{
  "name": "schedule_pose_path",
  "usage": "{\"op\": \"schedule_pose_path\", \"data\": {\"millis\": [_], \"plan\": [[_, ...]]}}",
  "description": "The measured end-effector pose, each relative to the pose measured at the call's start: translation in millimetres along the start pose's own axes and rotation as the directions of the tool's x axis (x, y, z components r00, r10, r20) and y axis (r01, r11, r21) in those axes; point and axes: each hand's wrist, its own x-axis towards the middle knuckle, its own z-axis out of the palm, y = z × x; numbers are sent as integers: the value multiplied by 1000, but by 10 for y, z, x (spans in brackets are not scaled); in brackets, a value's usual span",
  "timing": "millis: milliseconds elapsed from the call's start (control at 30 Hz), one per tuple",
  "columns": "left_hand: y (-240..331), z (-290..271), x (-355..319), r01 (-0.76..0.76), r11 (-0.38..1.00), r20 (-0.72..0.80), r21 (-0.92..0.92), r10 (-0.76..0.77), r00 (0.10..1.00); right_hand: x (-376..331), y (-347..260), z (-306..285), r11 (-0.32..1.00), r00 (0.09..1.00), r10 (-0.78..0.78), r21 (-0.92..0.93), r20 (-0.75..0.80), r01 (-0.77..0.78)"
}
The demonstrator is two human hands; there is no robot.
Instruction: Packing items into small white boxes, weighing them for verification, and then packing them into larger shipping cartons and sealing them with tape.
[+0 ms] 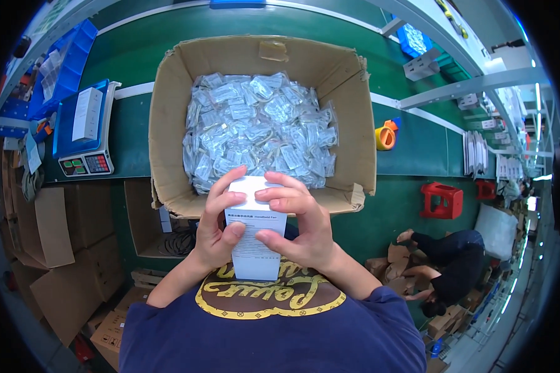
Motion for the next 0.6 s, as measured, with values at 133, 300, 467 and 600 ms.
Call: {"op": "schedule_pose_path", "data": {"millis": [133, 300, 467, 600], "plan": [[8, -26, 53, 88, 993, -19, -78, -89, 996, 38, -56, 218, 992, 993, 79, -91, -88, -87], [342, -146, -12, 397, 914, 91, -84, -390, 916, 296, 28, 325, 990, 971, -129, 34, -200, 139], [557, -1229, 20, 332, 943, -237, -12, -325, 915, 1003, -270, 200, 940, 989, -105, -316, 100, 132], [445, -3209, 51, 415, 896, -752, 159, -163, 639, 879, -84, -358, 956, 963, 218, -164, -156, -243]]}}
